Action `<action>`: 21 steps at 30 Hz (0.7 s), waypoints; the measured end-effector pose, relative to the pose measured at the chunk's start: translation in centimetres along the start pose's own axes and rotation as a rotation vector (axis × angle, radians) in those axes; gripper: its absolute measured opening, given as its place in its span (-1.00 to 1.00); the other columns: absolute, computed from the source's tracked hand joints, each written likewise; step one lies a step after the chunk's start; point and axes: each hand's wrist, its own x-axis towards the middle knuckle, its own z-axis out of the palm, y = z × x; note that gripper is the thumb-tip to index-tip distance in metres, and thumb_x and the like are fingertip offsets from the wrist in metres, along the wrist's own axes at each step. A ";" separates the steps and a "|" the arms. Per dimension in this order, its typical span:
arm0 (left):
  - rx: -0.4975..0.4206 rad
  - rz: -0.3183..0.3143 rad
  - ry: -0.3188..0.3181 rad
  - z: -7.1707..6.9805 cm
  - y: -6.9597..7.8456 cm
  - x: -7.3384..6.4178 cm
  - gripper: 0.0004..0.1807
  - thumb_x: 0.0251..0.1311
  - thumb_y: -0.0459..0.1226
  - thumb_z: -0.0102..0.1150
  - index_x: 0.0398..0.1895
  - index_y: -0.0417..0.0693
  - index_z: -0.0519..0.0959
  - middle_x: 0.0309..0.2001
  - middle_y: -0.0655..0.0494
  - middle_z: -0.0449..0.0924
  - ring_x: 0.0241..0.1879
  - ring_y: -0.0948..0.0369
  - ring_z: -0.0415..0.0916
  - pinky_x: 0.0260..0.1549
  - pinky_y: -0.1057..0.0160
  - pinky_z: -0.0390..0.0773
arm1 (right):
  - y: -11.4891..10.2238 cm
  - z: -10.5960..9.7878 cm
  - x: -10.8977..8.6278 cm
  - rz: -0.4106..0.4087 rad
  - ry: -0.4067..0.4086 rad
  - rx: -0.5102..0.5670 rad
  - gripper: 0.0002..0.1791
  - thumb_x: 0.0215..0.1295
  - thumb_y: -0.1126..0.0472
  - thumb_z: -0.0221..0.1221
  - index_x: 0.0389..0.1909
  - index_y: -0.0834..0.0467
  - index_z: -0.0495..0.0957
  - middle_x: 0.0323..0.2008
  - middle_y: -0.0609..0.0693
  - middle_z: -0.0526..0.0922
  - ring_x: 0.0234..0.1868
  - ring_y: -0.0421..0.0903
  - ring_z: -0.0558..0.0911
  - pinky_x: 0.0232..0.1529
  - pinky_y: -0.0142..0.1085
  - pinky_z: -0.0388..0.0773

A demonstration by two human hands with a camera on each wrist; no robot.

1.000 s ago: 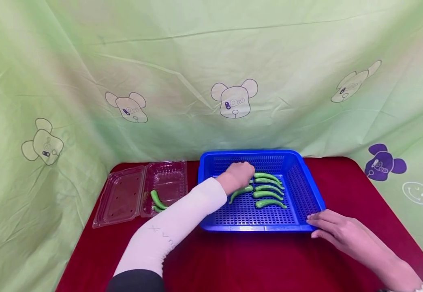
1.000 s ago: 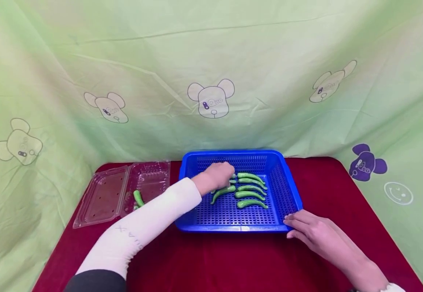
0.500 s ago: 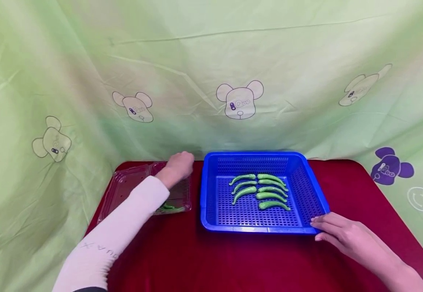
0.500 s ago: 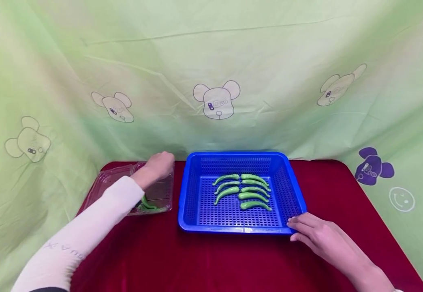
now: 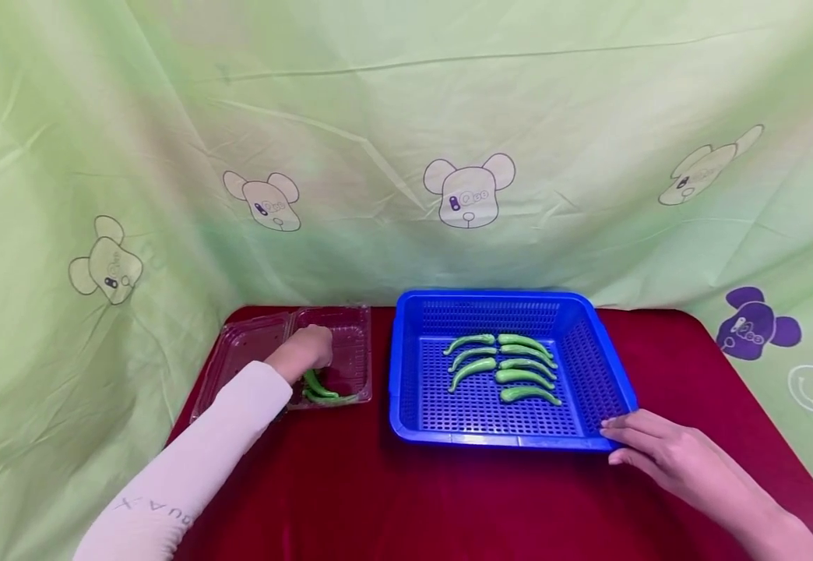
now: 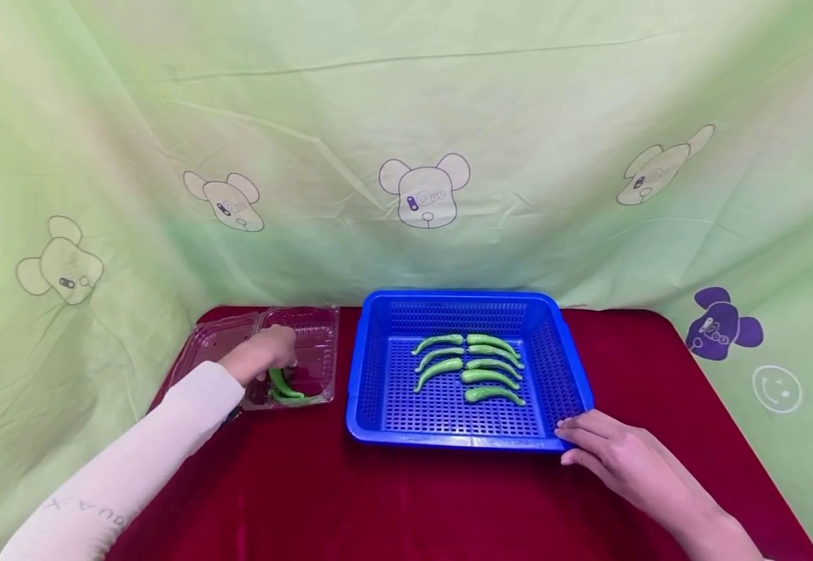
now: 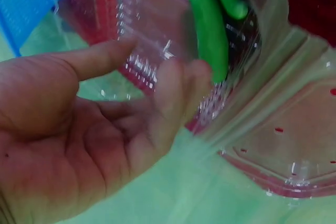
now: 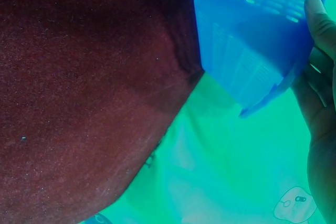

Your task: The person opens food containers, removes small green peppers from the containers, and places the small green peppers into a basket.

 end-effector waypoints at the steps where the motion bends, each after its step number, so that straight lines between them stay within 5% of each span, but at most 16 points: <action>1: 0.008 -0.014 0.002 0.3 0.2 0.0 -0.88 0.24 -0.47 0.05 -0.34 -0.22 0.59 -0.11 -0.18 0.66 -0.35 0.10 0.45 -0.37 0.20 0.50 | 0.0 0.0 0.0 0.004 -0.002 -0.003 -0.43 0.46 -0.33 -0.08 -0.15 -0.07 0.78 -0.12 -0.24 0.74 -0.03 -0.42 0.62 0.17 -0.80 0.32; 7: -0.045 -0.084 0.067 2.0 1.0 0.0 -0.87 0.26 -0.49 0.05 -0.33 -0.23 0.62 0.01 -0.22 0.67 -0.21 0.05 0.58 -0.31 0.14 0.67 | 0.0 0.1 0.0 0.001 0.001 0.001 -0.43 0.46 -0.33 -0.08 -0.16 -0.07 0.78 -0.12 -0.24 0.74 -0.01 -0.44 0.60 0.18 -0.80 0.32; 15: -0.109 -0.097 0.211 4.1 1.3 1.3 -0.81 0.26 -0.46 0.09 -0.20 -0.28 0.70 0.02 -0.26 0.70 -0.01 -0.12 0.68 -0.10 -0.06 0.73 | 0.0 0.4 0.1 -0.004 -0.001 -0.005 -0.42 0.47 -0.34 -0.10 -0.15 -0.08 0.78 -0.11 -0.25 0.73 -0.01 -0.44 0.60 0.15 -0.79 0.35; 21: -0.124 -0.092 0.221 4.2 1.3 2.0 -0.83 0.25 -0.46 0.10 -0.23 -0.27 0.69 0.04 -0.29 0.68 0.05 -0.15 0.64 -0.12 -0.07 0.73 | -0.1 0.1 0.0 0.009 -0.003 0.000 -0.44 0.45 -0.33 -0.07 -0.15 -0.07 0.78 -0.12 -0.24 0.74 0.00 -0.44 0.59 0.20 -0.80 0.30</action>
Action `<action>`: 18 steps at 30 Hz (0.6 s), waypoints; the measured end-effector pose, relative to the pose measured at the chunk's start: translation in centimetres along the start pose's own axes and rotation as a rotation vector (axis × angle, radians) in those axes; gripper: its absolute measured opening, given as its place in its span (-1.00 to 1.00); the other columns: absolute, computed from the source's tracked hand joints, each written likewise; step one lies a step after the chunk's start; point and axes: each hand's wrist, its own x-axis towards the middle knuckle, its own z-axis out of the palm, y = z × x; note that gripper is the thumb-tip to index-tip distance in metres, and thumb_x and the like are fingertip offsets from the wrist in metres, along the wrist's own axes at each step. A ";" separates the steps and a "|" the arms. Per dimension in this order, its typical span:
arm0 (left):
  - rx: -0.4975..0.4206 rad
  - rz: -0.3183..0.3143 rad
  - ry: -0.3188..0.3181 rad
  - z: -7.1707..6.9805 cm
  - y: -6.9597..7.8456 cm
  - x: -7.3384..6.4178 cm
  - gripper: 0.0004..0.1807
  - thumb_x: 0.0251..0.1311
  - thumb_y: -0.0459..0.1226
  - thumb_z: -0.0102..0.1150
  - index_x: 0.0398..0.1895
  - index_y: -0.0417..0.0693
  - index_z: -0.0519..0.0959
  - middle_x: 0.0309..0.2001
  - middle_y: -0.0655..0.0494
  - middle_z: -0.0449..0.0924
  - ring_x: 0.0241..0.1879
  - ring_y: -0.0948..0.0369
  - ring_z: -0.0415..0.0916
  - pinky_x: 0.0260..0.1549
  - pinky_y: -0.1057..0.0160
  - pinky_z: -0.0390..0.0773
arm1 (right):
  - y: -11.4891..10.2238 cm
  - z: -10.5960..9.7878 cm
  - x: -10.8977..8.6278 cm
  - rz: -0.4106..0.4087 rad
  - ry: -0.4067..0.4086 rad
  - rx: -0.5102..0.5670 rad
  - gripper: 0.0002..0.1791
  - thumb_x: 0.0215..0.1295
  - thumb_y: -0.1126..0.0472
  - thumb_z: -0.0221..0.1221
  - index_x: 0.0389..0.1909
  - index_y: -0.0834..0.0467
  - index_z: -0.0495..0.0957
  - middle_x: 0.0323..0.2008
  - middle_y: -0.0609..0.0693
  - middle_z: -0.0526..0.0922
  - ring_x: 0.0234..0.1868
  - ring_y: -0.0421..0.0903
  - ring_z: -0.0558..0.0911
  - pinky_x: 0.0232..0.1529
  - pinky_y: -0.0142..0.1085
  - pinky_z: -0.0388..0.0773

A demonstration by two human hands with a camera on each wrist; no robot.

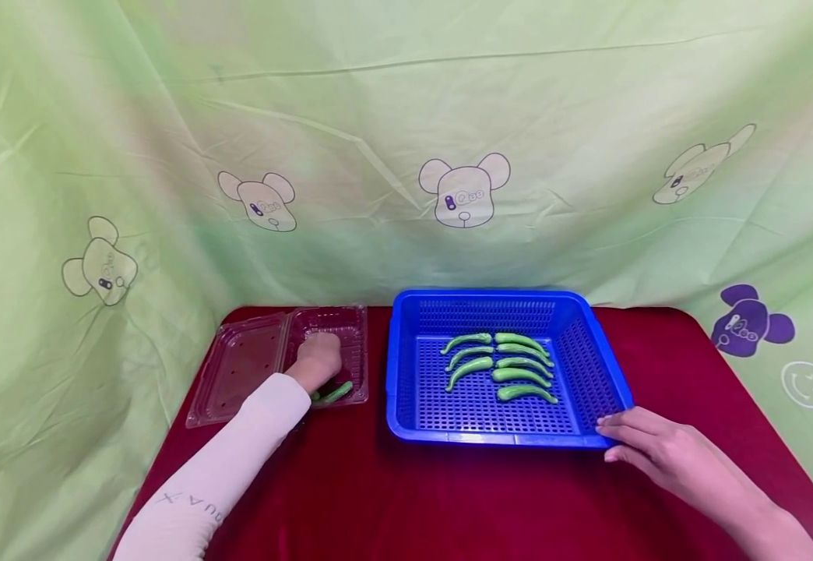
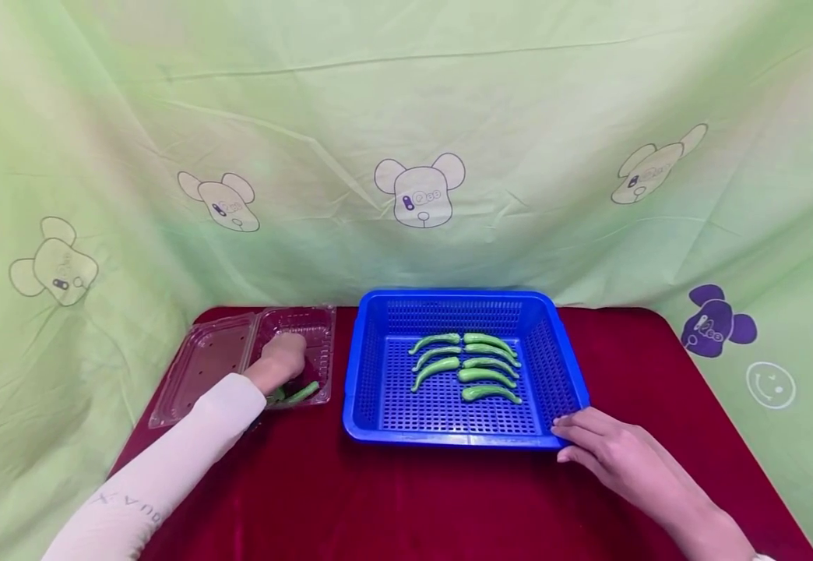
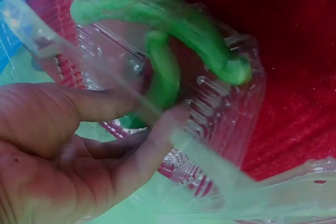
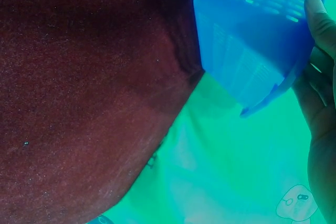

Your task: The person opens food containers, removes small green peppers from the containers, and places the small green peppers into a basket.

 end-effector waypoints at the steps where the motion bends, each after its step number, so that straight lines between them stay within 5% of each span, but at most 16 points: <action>1: -0.003 -0.007 -0.008 0.0 0.0 0.0 -0.83 0.24 -0.46 0.10 -0.23 -0.27 0.69 0.05 -0.29 0.68 0.05 -0.15 0.64 -0.14 -0.06 0.73 | 0.0 0.0 0.0 -0.002 0.001 -0.001 -0.44 0.45 -0.33 -0.07 -0.15 -0.07 0.78 -0.12 -0.23 0.74 0.00 -0.44 0.59 0.20 -0.80 0.30; 6: -0.018 -0.016 -0.046 -0.3 -0.2 0.2 -0.87 0.23 -0.48 0.11 -0.34 -0.23 0.67 -0.03 -0.27 0.68 -0.10 -0.06 0.65 -0.36 0.08 0.70 | 0.1 0.0 0.0 -0.007 0.005 0.000 -0.43 0.46 -0.33 -0.07 -0.15 -0.06 0.78 -0.13 -0.23 0.74 0.00 -0.45 0.58 0.18 -0.80 0.31; 10: -0.055 0.006 -0.015 -0.8 -0.2 0.6 -0.85 0.24 -0.51 0.09 -0.40 -0.20 0.62 -0.14 -0.22 0.68 -0.24 0.00 0.63 -0.40 0.07 0.68 | 0.1 0.1 0.0 -0.009 0.008 -0.001 -0.43 0.46 -0.33 -0.07 -0.16 -0.05 0.78 -0.13 -0.22 0.74 0.00 -0.44 0.59 0.18 -0.80 0.31; 18: -0.059 0.128 0.244 -2.0 1.1 1.2 -0.85 0.27 -0.50 0.01 -0.40 -0.26 0.58 -0.22 -0.31 0.64 -0.14 -0.23 0.66 -0.27 -0.17 0.71 | 0.1 0.2 -0.1 -0.013 0.016 0.010 -0.44 0.46 -0.33 -0.06 -0.15 -0.05 0.78 -0.12 -0.22 0.74 0.02 -0.47 0.57 0.21 -0.80 0.29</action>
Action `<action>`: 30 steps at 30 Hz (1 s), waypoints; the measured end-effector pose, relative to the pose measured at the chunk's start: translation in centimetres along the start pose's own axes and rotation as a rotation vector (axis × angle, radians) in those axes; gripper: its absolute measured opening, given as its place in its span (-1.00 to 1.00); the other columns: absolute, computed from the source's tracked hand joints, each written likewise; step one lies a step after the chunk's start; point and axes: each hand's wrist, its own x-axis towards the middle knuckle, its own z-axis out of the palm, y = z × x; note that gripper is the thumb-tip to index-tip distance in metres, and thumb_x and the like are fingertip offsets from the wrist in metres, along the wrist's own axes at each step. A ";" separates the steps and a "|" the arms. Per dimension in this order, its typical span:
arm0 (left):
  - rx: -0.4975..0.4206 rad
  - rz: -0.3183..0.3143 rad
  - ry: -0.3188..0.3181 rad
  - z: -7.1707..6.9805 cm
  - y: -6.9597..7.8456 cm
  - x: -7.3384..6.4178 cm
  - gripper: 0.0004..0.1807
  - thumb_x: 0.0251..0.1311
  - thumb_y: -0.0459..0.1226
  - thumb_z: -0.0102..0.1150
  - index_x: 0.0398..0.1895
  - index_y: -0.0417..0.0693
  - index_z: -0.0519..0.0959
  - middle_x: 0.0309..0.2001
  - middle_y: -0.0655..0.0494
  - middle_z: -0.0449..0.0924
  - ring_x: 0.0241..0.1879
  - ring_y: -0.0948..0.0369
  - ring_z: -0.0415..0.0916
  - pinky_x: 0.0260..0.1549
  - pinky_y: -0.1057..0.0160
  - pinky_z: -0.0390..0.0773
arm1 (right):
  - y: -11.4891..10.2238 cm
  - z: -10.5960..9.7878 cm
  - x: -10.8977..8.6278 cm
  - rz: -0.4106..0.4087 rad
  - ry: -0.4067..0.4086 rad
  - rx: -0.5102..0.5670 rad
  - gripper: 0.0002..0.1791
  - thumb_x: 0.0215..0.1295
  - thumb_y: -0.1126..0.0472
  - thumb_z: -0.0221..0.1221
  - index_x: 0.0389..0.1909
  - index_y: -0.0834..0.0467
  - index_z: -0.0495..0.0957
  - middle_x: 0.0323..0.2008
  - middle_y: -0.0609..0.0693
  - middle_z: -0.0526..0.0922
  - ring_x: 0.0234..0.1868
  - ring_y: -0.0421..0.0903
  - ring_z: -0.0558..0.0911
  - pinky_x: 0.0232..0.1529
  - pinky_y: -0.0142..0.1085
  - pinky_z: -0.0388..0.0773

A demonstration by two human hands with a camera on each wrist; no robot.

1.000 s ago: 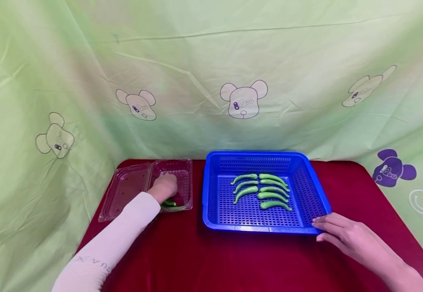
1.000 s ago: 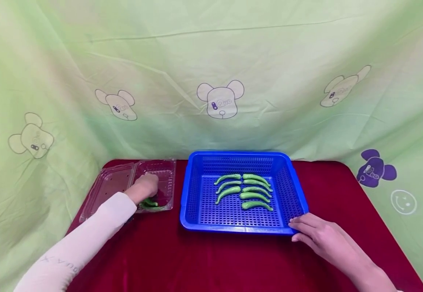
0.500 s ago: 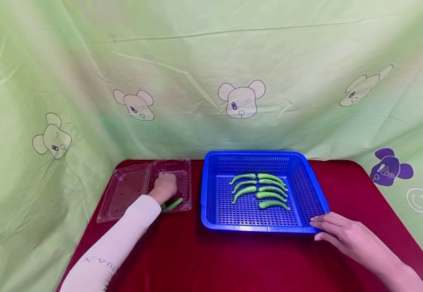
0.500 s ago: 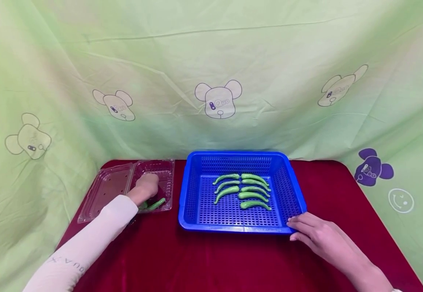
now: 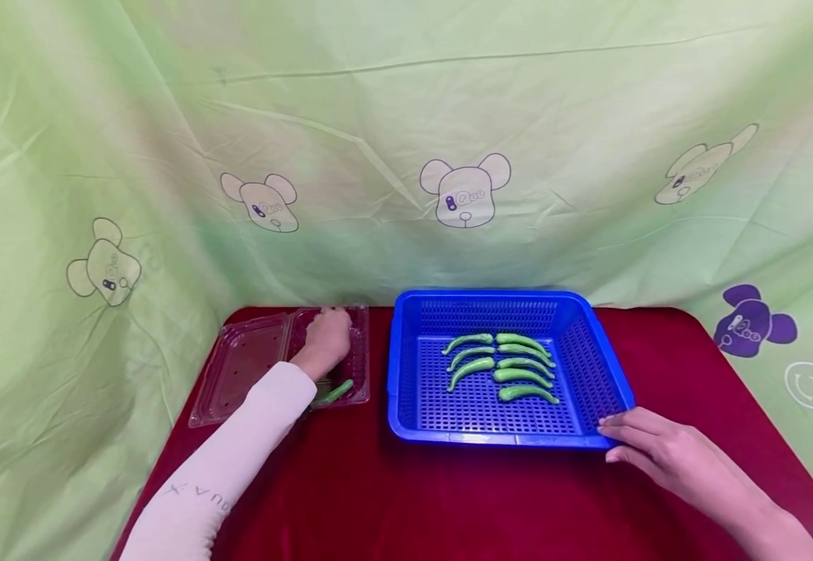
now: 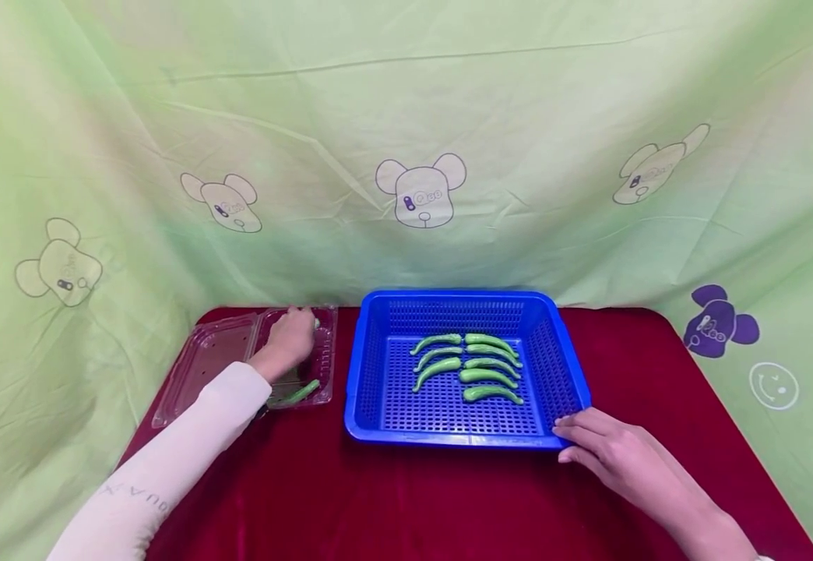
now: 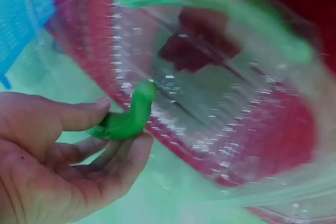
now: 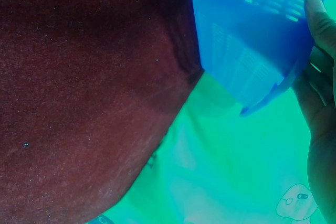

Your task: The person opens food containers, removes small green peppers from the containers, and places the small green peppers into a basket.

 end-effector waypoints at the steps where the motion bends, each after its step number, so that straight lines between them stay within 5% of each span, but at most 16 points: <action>1: -0.012 0.014 0.029 -0.3 0.4 0.1 -0.85 0.25 -0.51 0.01 -0.42 -0.27 0.57 -0.25 -0.31 0.64 -0.15 -0.24 0.66 -0.28 -0.16 0.71 | 0.0 0.0 0.0 0.000 -0.001 0.001 -0.44 0.46 -0.33 -0.06 -0.15 -0.05 0.78 -0.12 -0.22 0.74 0.02 -0.46 0.57 0.21 -0.80 0.29; 7: -0.099 0.092 0.169 -2.8 3.5 0.8 -0.96 0.22 -0.44 0.23 -0.37 -0.26 0.61 -0.28 -0.19 0.64 -0.18 -0.13 0.66 -0.21 -0.05 0.71 | 0.0 0.0 -0.2 -0.002 0.000 0.004 -0.51 0.44 -0.29 0.03 -0.15 -0.07 0.78 -0.11 -0.22 0.74 0.03 -0.44 0.58 0.23 -0.80 0.27; 10: -0.102 0.121 0.165 -3.8 5.7 1.1 -0.89 0.27 -0.35 0.31 -0.22 -0.24 0.67 -0.14 -0.17 0.65 -0.08 -0.10 0.64 -0.06 -0.03 0.69 | 0.0 -0.1 -0.3 -0.004 -0.001 0.002 -0.53 0.43 -0.29 0.04 -0.15 -0.07 0.78 -0.11 -0.22 0.73 0.02 -0.43 0.58 0.24 -0.79 0.26; 16: -0.052 0.246 0.167 -4.5 10.9 1.5 -0.85 0.27 -0.29 0.35 -0.18 -0.18 0.70 -0.13 -0.08 0.65 -0.12 0.00 0.64 -0.09 0.06 0.72 | 0.1 -0.2 -0.1 -0.013 -0.004 -0.060 -0.39 0.53 -0.34 -0.15 -0.18 -0.08 0.79 -0.11 -0.30 0.72 -0.04 -0.41 0.62 0.13 -0.76 0.40; 24: -0.008 0.386 0.066 -3.9 17.6 1.3 -0.78 0.29 -0.20 0.36 -0.10 -0.11 0.64 -0.09 0.03 0.67 -0.04 0.09 0.67 -0.03 0.15 0.70 | 0.1 -0.2 0.1 -0.006 -0.004 -0.038 -0.39 0.49 -0.34 -0.12 -0.17 -0.05 0.79 -0.11 -0.26 0.73 -0.03 -0.41 0.61 0.15 -0.78 0.37; 30: -0.018 0.457 -0.045 -1.9 20.3 0.6 -0.84 0.31 -0.26 0.32 -0.14 -0.11 0.59 -0.10 0.01 0.68 -0.05 0.11 0.68 -0.08 0.19 0.70 | 0.0 -0.2 0.0 0.014 -0.015 -0.017 -0.44 0.45 -0.33 -0.05 -0.14 -0.05 0.78 -0.11 -0.25 0.73 -0.04 -0.41 0.62 0.14 -0.79 0.36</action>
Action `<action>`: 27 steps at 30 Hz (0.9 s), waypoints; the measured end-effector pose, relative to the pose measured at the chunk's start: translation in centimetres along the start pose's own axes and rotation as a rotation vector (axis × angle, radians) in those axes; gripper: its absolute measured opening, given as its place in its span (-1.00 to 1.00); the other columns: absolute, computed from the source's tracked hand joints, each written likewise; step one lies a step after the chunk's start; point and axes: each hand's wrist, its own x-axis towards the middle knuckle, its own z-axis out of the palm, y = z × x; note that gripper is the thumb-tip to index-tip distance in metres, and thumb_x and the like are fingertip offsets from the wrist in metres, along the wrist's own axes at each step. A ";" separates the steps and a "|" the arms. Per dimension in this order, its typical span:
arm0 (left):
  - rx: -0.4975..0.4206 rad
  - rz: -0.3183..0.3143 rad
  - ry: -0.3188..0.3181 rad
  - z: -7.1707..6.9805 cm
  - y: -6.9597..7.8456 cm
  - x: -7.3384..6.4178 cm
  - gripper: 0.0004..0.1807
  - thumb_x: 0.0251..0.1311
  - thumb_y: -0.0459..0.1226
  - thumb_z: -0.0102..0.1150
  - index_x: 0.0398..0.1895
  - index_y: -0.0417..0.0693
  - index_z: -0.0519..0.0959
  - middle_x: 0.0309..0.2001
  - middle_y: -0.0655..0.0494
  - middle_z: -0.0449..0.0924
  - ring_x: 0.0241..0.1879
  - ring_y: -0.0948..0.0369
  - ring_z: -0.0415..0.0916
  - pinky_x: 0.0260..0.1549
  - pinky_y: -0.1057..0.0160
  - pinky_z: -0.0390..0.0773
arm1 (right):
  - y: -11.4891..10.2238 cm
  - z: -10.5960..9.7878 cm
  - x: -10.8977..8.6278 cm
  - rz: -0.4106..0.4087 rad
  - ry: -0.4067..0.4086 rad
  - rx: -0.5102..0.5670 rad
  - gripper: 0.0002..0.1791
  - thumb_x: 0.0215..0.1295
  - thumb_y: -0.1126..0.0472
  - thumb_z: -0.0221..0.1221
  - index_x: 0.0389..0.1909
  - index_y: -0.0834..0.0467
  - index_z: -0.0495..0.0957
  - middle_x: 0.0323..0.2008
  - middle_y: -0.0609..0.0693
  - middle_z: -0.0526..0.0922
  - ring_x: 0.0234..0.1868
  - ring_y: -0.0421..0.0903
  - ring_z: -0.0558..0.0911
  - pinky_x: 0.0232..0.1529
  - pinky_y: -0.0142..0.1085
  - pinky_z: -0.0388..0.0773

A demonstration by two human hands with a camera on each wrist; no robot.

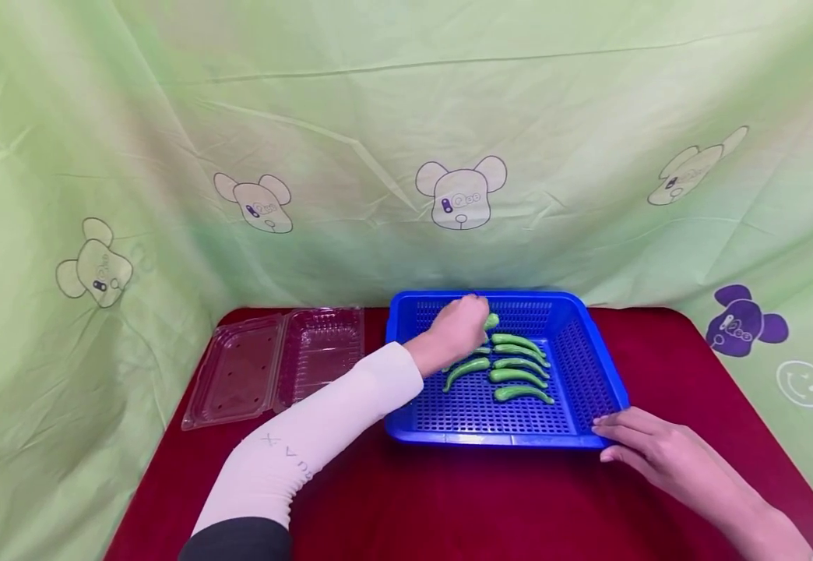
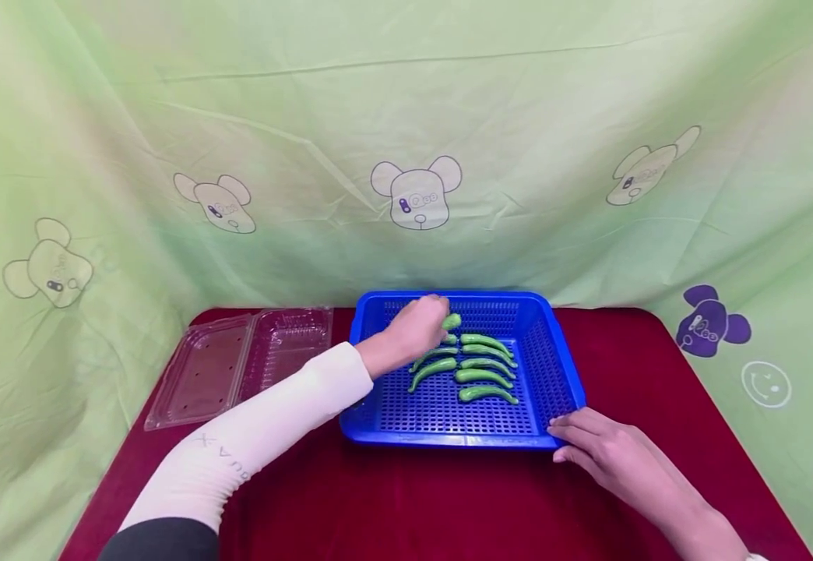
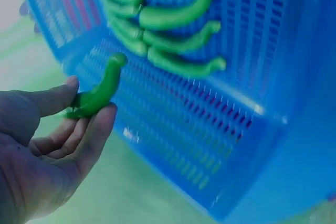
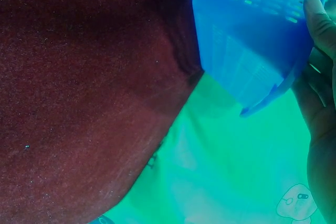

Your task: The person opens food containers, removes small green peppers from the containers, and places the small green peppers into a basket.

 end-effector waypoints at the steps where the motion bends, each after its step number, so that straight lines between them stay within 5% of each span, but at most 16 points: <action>1: 0.003 0.010 -0.016 0.4 0.3 0.0 -0.84 0.30 -0.26 0.32 -0.14 -0.10 0.59 -0.11 0.02 0.68 -0.05 0.11 0.68 -0.07 0.19 0.70 | 0.0 0.0 0.0 -0.001 0.000 -0.001 -0.45 0.45 -0.32 -0.03 -0.14 -0.06 0.78 -0.11 -0.25 0.73 -0.04 -0.40 0.63 0.14 -0.79 0.37; 9: 0.073 0.072 -0.136 2.0 1.7 0.0 -0.92 0.29 -0.37 0.22 -0.25 -0.01 0.56 -0.25 0.13 0.68 -0.21 0.16 0.70 -0.25 0.22 0.71 | 0.0 0.0 0.1 -0.023 0.002 -0.052 -0.39 0.54 -0.33 -0.14 -0.17 -0.05 0.79 -0.10 -0.31 0.73 -0.08 -0.35 0.64 0.06 -0.71 0.48; 16: 0.157 0.040 -0.252 2.2 2.7 1.0 -0.77 0.40 -0.38 0.05 -0.42 0.09 0.54 -0.14 0.19 0.71 -0.20 0.21 0.66 -0.20 0.21 0.69 | 0.1 0.0 0.0 0.001 0.001 -0.015 -0.43 0.48 -0.33 -0.08 -0.15 -0.05 0.77 -0.12 -0.25 0.73 -0.09 -0.31 0.66 0.17 -0.78 0.35; 22: 0.154 0.092 -0.278 2.7 3.8 1.1 -0.74 0.35 -0.43 0.05 -0.47 0.08 0.45 -0.13 0.16 0.69 -0.20 0.24 0.62 -0.17 0.27 0.67 | 0.1 0.1 -0.1 0.000 -0.004 -0.004 -0.51 0.43 -0.31 0.03 -0.13 -0.07 0.77 -0.11 -0.27 0.73 -0.06 -0.32 0.65 0.19 -0.78 0.33; 27: 0.149 0.119 -0.292 3.5 4.1 0.5 -0.71 0.39 -0.42 0.04 -0.51 0.08 0.42 -0.28 0.20 0.61 -0.33 0.30 0.50 -0.23 0.32 0.64 | 0.0 0.1 0.0 -0.001 0.002 -0.015 -0.44 0.48 -0.33 -0.07 -0.15 -0.06 0.78 -0.11 -0.26 0.73 -0.07 -0.32 0.65 0.16 -0.78 0.37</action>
